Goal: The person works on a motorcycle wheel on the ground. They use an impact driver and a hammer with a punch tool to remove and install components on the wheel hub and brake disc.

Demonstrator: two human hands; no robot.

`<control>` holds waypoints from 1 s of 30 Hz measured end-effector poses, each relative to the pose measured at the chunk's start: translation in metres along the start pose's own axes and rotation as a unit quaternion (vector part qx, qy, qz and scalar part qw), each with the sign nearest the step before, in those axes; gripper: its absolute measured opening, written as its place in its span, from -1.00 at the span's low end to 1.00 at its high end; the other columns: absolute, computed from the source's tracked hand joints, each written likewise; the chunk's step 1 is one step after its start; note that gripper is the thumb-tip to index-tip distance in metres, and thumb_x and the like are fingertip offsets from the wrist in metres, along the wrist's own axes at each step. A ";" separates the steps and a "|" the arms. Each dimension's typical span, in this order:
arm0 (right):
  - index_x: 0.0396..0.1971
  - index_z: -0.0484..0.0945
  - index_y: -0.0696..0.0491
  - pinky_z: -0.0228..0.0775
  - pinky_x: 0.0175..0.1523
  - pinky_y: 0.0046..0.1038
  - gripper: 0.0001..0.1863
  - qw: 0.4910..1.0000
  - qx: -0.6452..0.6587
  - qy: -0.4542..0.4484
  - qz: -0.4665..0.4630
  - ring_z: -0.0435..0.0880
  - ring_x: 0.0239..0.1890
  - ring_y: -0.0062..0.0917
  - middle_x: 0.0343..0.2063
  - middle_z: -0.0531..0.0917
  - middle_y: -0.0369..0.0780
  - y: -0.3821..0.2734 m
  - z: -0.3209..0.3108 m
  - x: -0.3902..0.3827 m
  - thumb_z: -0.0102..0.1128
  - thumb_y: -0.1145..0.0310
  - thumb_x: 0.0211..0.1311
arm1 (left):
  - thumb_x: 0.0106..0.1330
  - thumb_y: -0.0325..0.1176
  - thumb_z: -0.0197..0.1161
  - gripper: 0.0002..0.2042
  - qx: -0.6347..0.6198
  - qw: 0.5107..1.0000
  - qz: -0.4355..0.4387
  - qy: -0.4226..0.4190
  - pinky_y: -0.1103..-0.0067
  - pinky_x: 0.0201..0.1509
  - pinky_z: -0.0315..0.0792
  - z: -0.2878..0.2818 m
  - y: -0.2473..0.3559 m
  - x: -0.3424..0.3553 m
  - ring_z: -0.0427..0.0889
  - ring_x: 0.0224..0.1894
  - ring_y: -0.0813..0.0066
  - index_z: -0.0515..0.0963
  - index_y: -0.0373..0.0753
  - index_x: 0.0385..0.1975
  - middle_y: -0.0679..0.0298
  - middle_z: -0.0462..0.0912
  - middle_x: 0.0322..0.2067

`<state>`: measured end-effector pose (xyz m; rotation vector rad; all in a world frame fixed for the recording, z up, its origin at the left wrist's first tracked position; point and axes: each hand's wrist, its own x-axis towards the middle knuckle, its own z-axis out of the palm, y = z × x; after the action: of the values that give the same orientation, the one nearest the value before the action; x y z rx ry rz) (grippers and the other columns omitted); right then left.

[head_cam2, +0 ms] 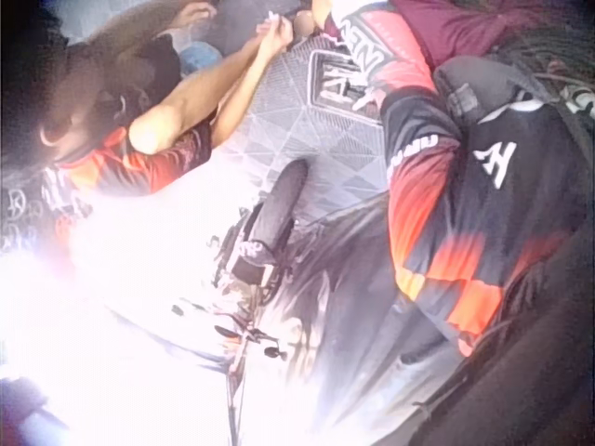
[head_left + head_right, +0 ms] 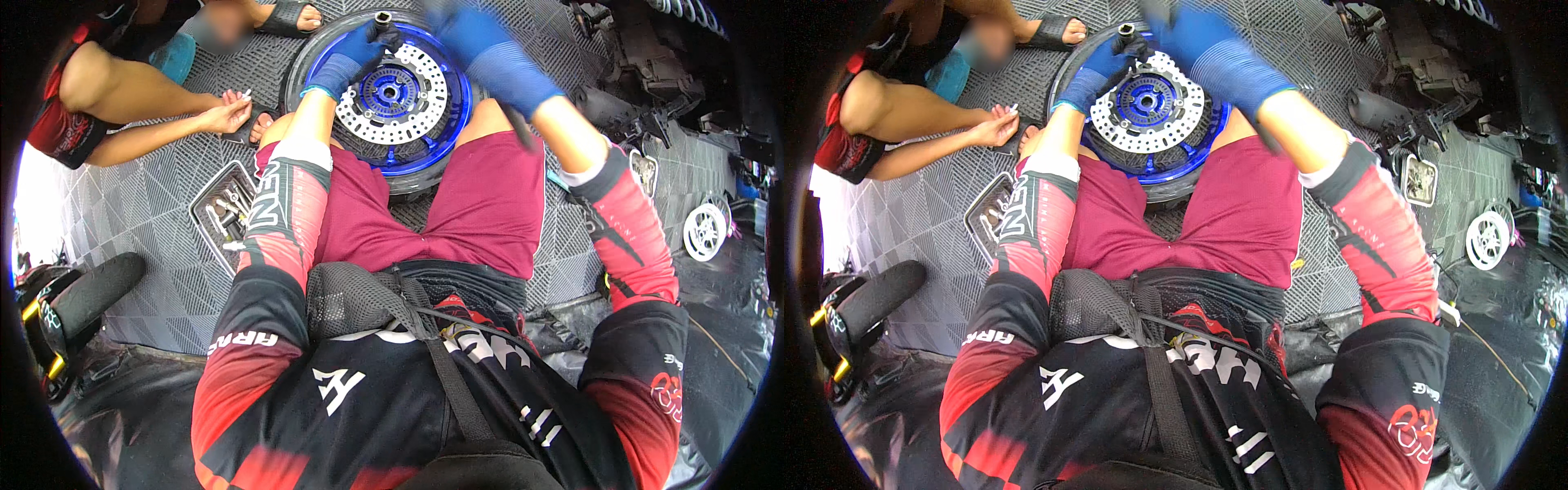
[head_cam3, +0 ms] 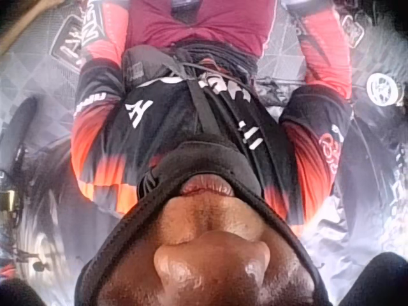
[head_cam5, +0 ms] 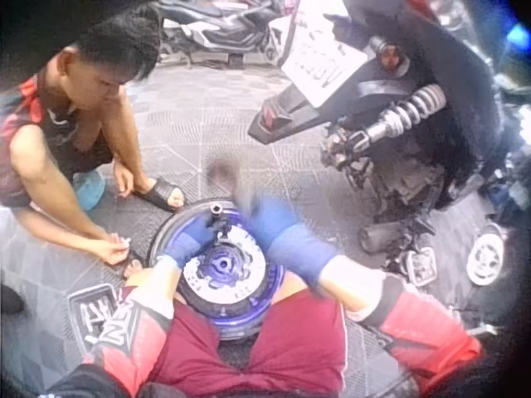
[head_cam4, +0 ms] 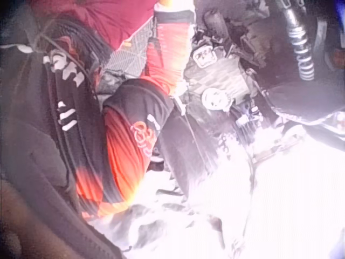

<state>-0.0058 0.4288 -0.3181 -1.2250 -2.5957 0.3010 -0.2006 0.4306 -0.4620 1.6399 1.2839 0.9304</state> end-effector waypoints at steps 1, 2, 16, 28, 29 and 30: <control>-0.02 0.52 0.06 0.52 -0.02 -0.12 -0.59 0.988 0.048 -0.084 0.121 0.68 -0.19 -0.01 -0.24 0.67 0.09 -0.031 0.000 -0.013 -0.07 0.06 0.42 | 0.45 -0.20 0.10 -0.68 0.004 1.000 -0.011 0.009 0.52 -0.06 0.47 -0.009 -0.009 -0.014 0.63 -0.17 0.50 0.58 -0.36 -0.10 0.21 0.71 -0.22; -0.03 0.52 0.08 0.52 -0.03 -0.12 -0.59 0.985 0.033 -0.121 0.120 0.68 -0.18 -0.02 -0.24 0.67 0.09 -0.034 -0.009 -0.006 -0.06 0.06 0.42 | 0.45 -0.21 0.10 -0.69 0.025 0.998 -0.033 0.038 0.52 -0.06 0.46 -0.006 -0.004 -0.016 0.62 -0.18 0.51 0.58 -0.36 -0.09 0.22 0.70 -0.22; -0.08 0.56 0.15 0.54 -0.07 -0.10 -0.57 0.986 -0.005 -0.092 0.137 0.69 -0.22 -0.03 -0.30 0.66 0.11 -0.023 -0.016 0.006 0.00 0.07 0.39 | 0.48 -0.21 0.10 -0.72 -0.077 0.996 -0.014 0.049 0.56 0.00 0.42 0.004 -0.006 -0.011 0.54 -0.22 0.56 0.55 -0.32 -0.09 0.32 0.65 -0.29; -0.06 0.57 0.12 0.59 -0.15 -0.21 -0.50 0.996 0.031 -0.037 0.080 0.70 -0.24 -0.05 -0.31 0.67 0.11 -0.024 -0.001 -0.002 -0.03 -0.04 0.39 | 0.47 -0.11 0.11 -0.65 -0.026 0.996 -0.041 0.073 0.53 -0.04 0.44 -0.006 -0.025 -0.013 0.55 -0.23 0.53 0.56 -0.28 -0.01 0.24 0.67 -0.27; -0.06 0.56 0.14 0.53 -0.07 -0.16 -0.48 0.999 0.010 -0.030 0.030 0.67 -0.16 -0.03 -0.23 0.65 0.12 -0.033 -0.023 0.004 -0.04 -0.06 0.39 | 0.47 -0.11 0.11 -0.65 -0.028 0.995 -0.042 0.081 0.53 -0.04 0.44 -0.011 -0.026 -0.010 0.55 -0.23 0.53 0.56 -0.28 -0.01 0.24 0.67 -0.27; -0.11 0.55 0.15 0.50 -0.09 -0.14 -0.48 0.999 0.039 0.011 0.035 0.66 -0.19 -0.01 -0.27 0.64 0.13 -0.041 -0.041 0.009 -0.03 -0.07 0.39 | 0.43 -0.08 0.15 -0.63 -0.007 0.997 -0.055 0.048 0.49 0.05 0.43 -0.011 -0.027 -0.009 0.60 -0.10 0.40 0.55 -0.22 0.03 0.18 0.68 -0.17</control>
<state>-0.0281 0.4134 -0.2665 -1.2877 -2.5005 0.3949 -0.2220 0.4272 -0.4832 1.5143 1.4146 0.9588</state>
